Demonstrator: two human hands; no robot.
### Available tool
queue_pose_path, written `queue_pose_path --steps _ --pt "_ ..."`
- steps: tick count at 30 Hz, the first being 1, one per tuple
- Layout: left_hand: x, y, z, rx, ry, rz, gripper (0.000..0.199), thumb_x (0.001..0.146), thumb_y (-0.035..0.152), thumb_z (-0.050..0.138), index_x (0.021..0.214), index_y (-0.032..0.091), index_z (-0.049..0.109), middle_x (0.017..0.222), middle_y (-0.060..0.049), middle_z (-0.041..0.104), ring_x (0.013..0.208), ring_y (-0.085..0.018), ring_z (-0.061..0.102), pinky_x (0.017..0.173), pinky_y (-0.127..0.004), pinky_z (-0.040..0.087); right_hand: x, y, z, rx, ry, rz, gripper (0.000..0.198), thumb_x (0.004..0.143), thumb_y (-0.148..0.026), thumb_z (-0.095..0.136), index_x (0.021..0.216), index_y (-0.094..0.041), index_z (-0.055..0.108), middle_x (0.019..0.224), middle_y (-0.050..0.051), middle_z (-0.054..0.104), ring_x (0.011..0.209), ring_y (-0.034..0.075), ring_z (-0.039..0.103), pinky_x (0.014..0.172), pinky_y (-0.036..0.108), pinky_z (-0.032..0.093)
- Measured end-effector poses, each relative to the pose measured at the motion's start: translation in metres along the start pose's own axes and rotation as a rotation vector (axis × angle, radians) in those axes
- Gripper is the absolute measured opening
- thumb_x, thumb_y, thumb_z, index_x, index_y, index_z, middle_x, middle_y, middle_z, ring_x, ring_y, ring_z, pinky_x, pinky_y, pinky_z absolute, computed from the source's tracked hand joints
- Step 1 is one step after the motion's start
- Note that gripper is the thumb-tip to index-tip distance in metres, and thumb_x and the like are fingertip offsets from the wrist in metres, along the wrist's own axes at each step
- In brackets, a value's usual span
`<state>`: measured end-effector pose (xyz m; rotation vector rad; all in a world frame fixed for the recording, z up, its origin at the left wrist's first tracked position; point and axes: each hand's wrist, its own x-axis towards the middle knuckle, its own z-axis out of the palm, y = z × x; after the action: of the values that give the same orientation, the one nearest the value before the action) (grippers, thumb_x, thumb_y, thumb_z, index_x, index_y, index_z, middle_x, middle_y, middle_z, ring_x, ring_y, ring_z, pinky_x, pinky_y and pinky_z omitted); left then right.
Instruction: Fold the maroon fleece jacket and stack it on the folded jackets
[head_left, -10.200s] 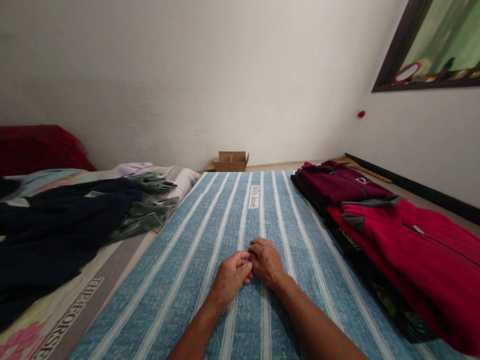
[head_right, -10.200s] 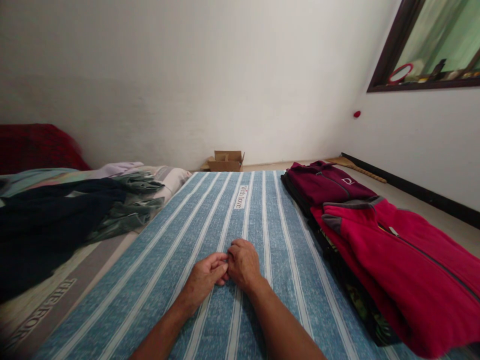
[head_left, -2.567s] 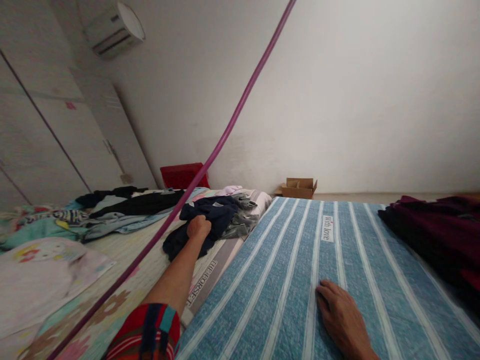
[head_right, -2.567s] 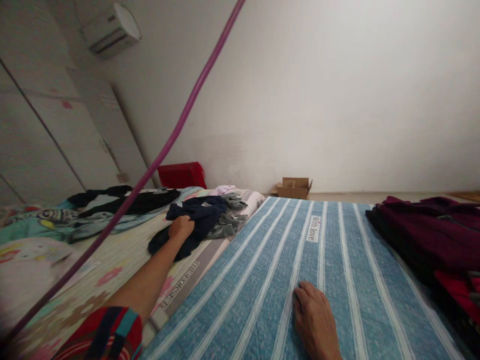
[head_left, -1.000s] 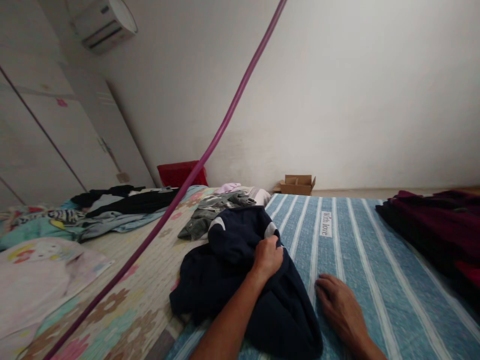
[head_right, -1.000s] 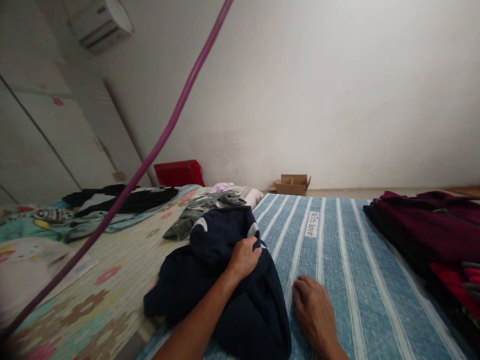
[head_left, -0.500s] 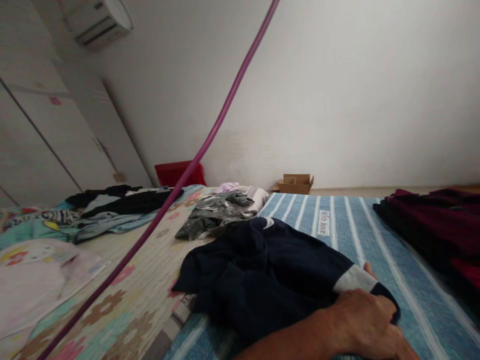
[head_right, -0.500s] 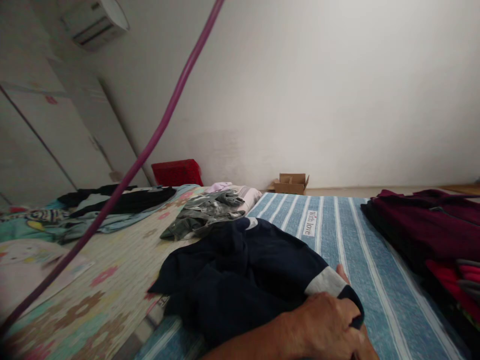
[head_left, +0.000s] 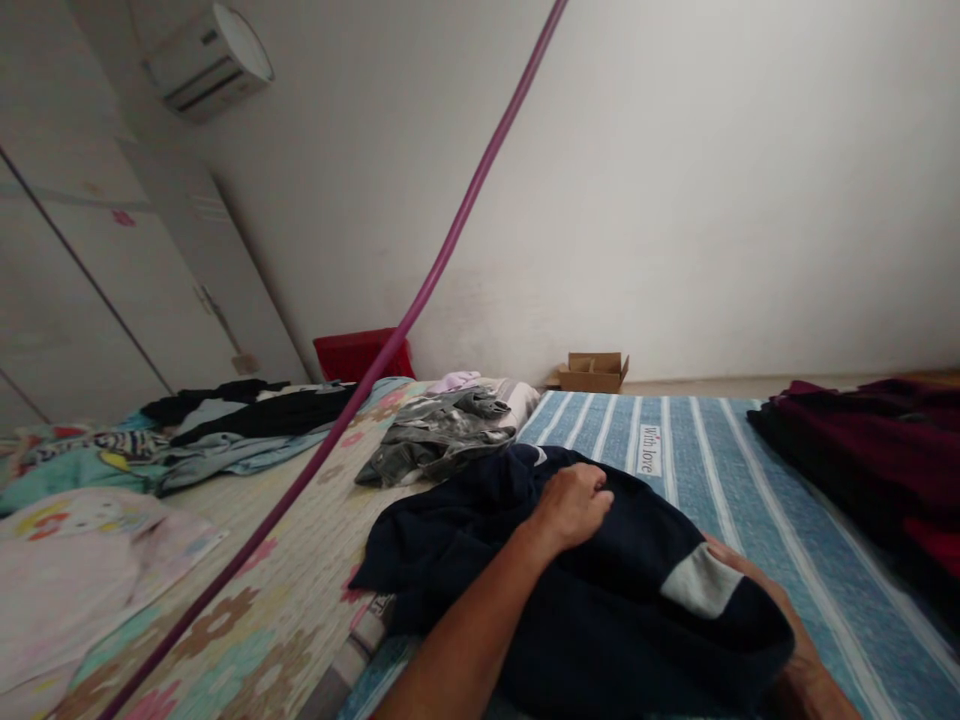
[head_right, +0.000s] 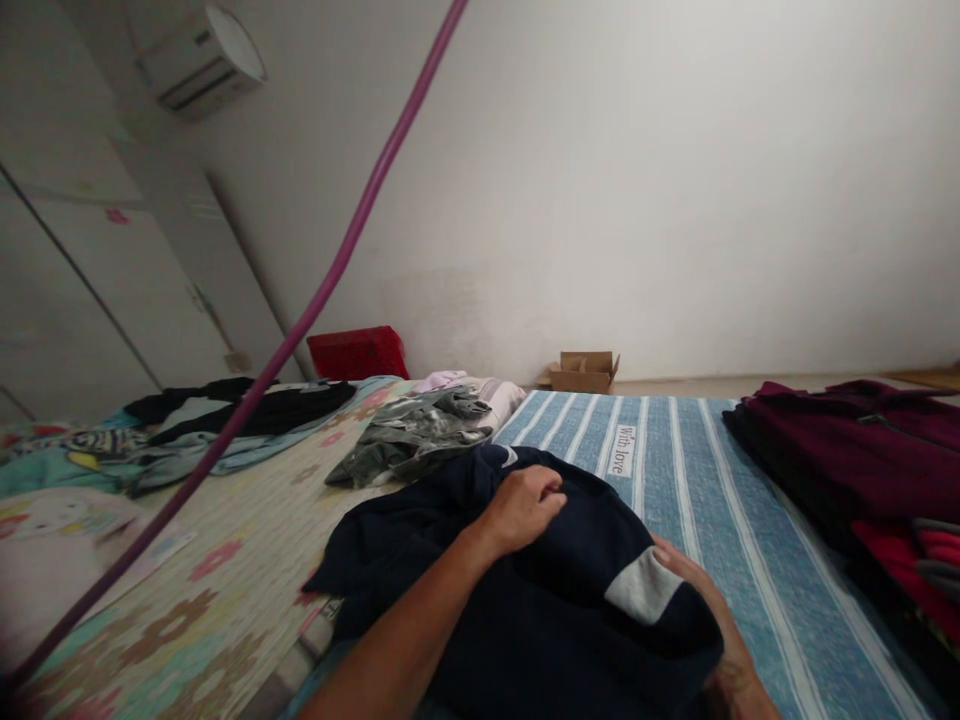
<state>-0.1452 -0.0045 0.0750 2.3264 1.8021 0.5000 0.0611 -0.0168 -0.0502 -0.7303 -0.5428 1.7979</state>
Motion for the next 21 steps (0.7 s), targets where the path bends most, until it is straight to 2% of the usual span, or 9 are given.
queue_pose_path --steps 2,6,8,10,12,15,21 --pt "0.006 -0.023 -0.008 0.153 0.075 -0.125 0.020 0.082 0.028 0.047 0.094 0.018 0.061 0.104 -0.007 0.062 0.100 -0.020 0.055 0.089 -0.028 0.040 -0.001 -0.002 0.000 -0.054 0.008 -0.003 0.041 0.061 -0.030 0.076 0.100 -0.022 0.068 0.095 0.003 0.071 0.091 0.027 0.065 0.080 0.035 0.052" --pt "0.014 -0.061 -0.013 0.311 0.096 -0.427 0.030 0.080 0.029 0.052 0.108 0.019 0.054 0.125 -0.010 0.051 0.122 -0.024 0.040 0.101 -0.035 0.030 0.000 -0.003 0.000 -0.144 -0.005 -0.020 0.050 0.060 -0.032 0.076 0.108 -0.021 0.066 0.095 0.005 0.071 0.092 0.029 0.065 0.079 0.037 0.053" --pt "0.015 -0.076 -0.008 0.310 0.094 -0.529 0.038 0.079 0.031 0.053 0.114 0.017 0.050 0.130 -0.013 0.047 0.125 -0.028 0.037 0.101 -0.042 0.029 0.002 -0.002 -0.001 -0.141 -0.017 -0.019 0.052 0.061 -0.032 0.075 0.111 -0.020 0.065 0.097 0.007 0.071 0.093 0.031 0.065 0.079 0.038 0.053" --pt "0.016 -0.089 0.001 0.280 0.069 -0.593 0.043 0.079 0.033 0.053 0.117 0.015 0.048 0.129 -0.015 0.048 0.122 -0.030 0.041 0.096 -0.044 0.035 0.003 0.000 -0.003 -0.130 -0.031 -0.007 0.053 0.062 -0.032 0.075 0.113 -0.019 0.064 0.098 0.007 0.071 0.093 0.031 0.064 0.079 0.039 0.053" --pt "0.015 -0.099 0.010 0.243 0.038 -0.639 0.044 0.078 0.034 0.053 0.117 0.015 0.050 0.125 -0.015 0.053 0.116 -0.029 0.047 0.091 -0.041 0.040 0.004 0.001 -0.004 -0.129 -0.046 -0.002 0.053 0.062 -0.031 0.075 0.113 -0.019 0.064 0.100 0.007 0.070 0.094 0.031 0.064 0.080 0.039 0.053" --pt "0.012 -0.108 0.021 0.214 0.032 -0.660 0.041 0.077 0.031 0.053 0.115 0.015 0.053 0.122 -0.013 0.056 0.115 -0.027 0.050 0.089 -0.037 0.042 0.004 0.001 -0.006 -0.153 -0.037 -0.012 0.051 0.063 -0.032 0.075 0.112 -0.020 0.064 0.101 0.006 0.070 0.093 0.030 0.064 0.080 0.038 0.053" --pt "0.008 -0.108 0.022 0.223 0.063 -0.621 0.032 0.078 0.027 0.050 0.107 0.016 0.060 0.115 -0.012 0.061 0.110 -0.024 0.054 0.087 -0.032 0.043 0.004 0.001 -0.009 -0.182 -0.014 -0.011 0.052 0.060 -0.032 0.077 0.109 -0.021 0.066 0.093 0.005 0.072 0.088 0.029 0.066 0.079 0.036 0.054"
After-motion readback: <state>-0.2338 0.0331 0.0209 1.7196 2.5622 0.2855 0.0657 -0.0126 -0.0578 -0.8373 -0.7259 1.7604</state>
